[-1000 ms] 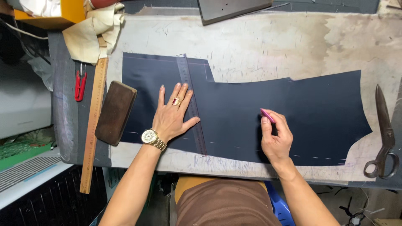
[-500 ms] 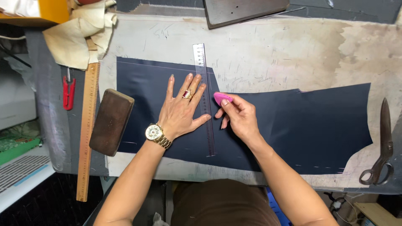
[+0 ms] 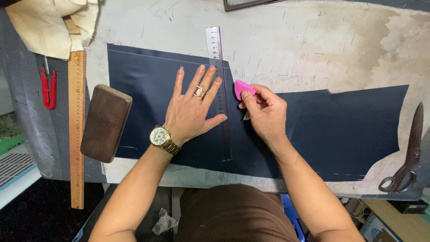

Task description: The person uses a pink piece of tailor's chalk and various rulers to mark lines onto a dark piece of fabric on a workbench.

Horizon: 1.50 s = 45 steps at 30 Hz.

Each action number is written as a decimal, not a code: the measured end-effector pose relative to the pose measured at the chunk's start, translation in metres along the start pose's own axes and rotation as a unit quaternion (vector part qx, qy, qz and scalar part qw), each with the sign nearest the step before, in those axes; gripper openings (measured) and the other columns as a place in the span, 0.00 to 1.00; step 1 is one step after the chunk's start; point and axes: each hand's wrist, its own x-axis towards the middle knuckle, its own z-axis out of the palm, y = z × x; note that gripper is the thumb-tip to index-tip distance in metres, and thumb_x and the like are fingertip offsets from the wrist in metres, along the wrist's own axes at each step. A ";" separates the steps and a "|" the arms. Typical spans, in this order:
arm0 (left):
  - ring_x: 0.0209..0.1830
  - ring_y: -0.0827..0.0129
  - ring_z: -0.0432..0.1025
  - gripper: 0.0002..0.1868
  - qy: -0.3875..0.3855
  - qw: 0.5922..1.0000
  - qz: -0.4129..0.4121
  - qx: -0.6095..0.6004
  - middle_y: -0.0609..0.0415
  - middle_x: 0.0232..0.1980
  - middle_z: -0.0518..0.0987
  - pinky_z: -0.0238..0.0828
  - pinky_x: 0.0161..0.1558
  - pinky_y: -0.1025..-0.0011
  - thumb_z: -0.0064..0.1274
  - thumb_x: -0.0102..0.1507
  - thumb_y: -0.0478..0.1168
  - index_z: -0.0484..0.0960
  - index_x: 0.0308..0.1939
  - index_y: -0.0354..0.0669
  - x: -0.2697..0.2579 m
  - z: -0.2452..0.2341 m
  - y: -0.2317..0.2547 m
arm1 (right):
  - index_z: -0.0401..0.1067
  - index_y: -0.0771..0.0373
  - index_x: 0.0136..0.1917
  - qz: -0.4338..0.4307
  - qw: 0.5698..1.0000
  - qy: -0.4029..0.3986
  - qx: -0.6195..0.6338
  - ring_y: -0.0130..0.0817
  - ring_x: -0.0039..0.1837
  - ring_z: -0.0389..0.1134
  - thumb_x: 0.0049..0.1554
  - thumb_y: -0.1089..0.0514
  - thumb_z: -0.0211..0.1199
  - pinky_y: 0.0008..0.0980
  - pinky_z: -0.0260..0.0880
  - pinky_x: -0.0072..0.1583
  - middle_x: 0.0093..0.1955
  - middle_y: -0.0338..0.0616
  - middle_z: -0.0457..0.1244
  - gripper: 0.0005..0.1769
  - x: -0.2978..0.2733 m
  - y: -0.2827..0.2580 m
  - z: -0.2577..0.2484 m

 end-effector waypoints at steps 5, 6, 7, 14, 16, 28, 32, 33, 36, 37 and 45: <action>0.83 0.47 0.46 0.49 -0.005 1.000 0.002 0.012 0.38 0.82 0.56 0.28 0.74 0.31 0.55 0.64 0.68 0.65 0.77 0.38 0.000 -0.001 0.000 | 0.76 0.74 0.54 -0.033 0.999 0.007 -0.030 0.35 0.33 0.72 0.61 0.67 0.66 0.26 0.73 0.29 0.35 0.53 0.66 0.08 0.003 0.000 -0.002; 0.83 0.47 0.46 0.49 -0.005 1.000 0.002 0.011 0.38 0.82 0.56 0.28 0.74 0.31 0.55 0.64 0.68 0.65 0.77 0.38 0.000 -0.001 0.000 | 0.76 0.74 0.54 -0.033 0.999 0.007 -0.030 0.35 0.33 0.72 0.61 0.67 0.66 0.26 0.73 0.29 0.35 0.53 0.66 0.08 0.002 0.003 -0.003; 0.83 0.47 0.46 0.49 -0.004 1.000 0.002 0.006 0.37 0.82 0.55 0.27 0.74 0.31 0.56 0.64 0.68 0.64 0.78 0.38 0.000 0.000 0.000 | 0.76 0.74 0.54 -0.029 0.999 0.011 -0.023 0.35 0.34 0.72 0.61 0.67 0.67 0.27 0.73 0.29 0.35 0.53 0.65 0.09 0.002 0.006 -0.003; 0.83 0.46 0.46 0.49 -0.001 1.000 0.000 0.002 0.37 0.82 0.55 0.27 0.74 0.31 0.55 0.65 0.68 0.63 0.78 0.38 -0.001 0.001 0.001 | 0.72 0.77 0.58 0.001 1.000 0.019 0.006 0.34 0.36 0.73 0.62 0.67 0.66 0.27 0.77 0.31 0.39 0.52 0.66 0.13 0.001 0.006 -0.002; 0.83 0.47 0.46 0.49 0.001 1.000 -0.001 0.001 0.38 0.82 0.55 0.27 0.74 0.31 0.55 0.65 0.68 0.63 0.78 0.38 -0.001 0.001 0.000 | 0.72 0.77 0.58 -0.001 1.000 0.016 0.004 0.35 0.36 0.73 0.62 0.67 0.66 0.29 0.78 0.31 0.39 0.53 0.66 0.13 0.003 0.009 -0.003; 0.83 0.48 0.44 0.49 0.001 1.000 -0.004 -0.007 0.39 0.82 0.54 0.25 0.74 0.32 0.54 0.65 0.69 0.63 0.78 0.39 -0.001 0.003 0.000 | 0.72 0.78 0.57 -0.005 1.000 0.005 -0.005 0.36 0.35 0.72 0.62 0.67 0.65 0.31 0.79 0.32 0.40 0.56 0.65 0.13 0.004 0.007 -0.003; 0.83 0.48 0.44 0.49 -0.009 1.000 -0.004 -0.002 0.39 0.83 0.54 0.25 0.75 0.33 0.52 0.66 0.69 0.62 0.79 0.40 -0.001 0.000 0.000 | 0.72 0.77 0.57 -0.004 1.000 0.003 0.003 0.33 0.35 0.71 0.62 0.66 0.65 0.30 0.79 0.32 0.40 0.55 0.65 0.12 0.005 0.020 -0.006; 0.83 0.48 0.44 0.49 -0.008 1.000 -0.005 -0.003 0.39 0.83 0.54 0.25 0.75 0.33 0.52 0.66 0.69 0.62 0.79 0.40 -0.001 0.001 0.000 | 0.72 0.77 0.57 -0.004 1.000 0.003 0.002 0.33 0.35 0.71 0.62 0.66 0.65 0.30 0.79 0.32 0.40 0.55 0.65 0.12 0.005 0.014 -0.005; 0.83 0.49 0.43 0.48 -0.012 1.000 -0.007 -0.004 0.39 0.83 0.53 0.25 0.75 0.32 0.51 0.66 0.69 0.62 0.79 0.40 -0.002 0.002 -0.001 | 0.72 0.77 0.56 -0.012 1.000 0.000 -0.011 0.34 0.36 0.72 0.62 0.66 0.65 0.30 0.80 0.32 0.40 0.56 0.66 0.12 0.004 0.003 -0.003; 0.83 0.49 0.43 0.48 -0.011 1.000 -0.007 -0.004 0.39 0.83 0.53 0.25 0.75 0.32 0.51 0.66 0.69 0.62 0.79 0.40 -0.002 0.002 -0.001 | 0.72 0.77 0.56 -0.013 1.000 0.001 -0.011 0.35 0.36 0.72 0.62 0.66 0.65 0.30 0.80 0.32 0.40 0.56 0.66 0.12 0.004 0.004 -0.002; 0.83 0.49 0.44 0.48 0.001 1.000 -0.002 -0.003 0.39 0.82 0.54 0.26 0.75 0.33 0.50 0.66 0.70 0.62 0.78 0.39 -0.003 0.002 -0.001 | 0.72 0.76 0.57 -0.007 1.000 0.009 -0.007 0.33 0.36 0.71 0.62 0.67 0.65 0.30 0.79 0.32 0.40 0.54 0.65 0.12 0.003 0.013 -0.004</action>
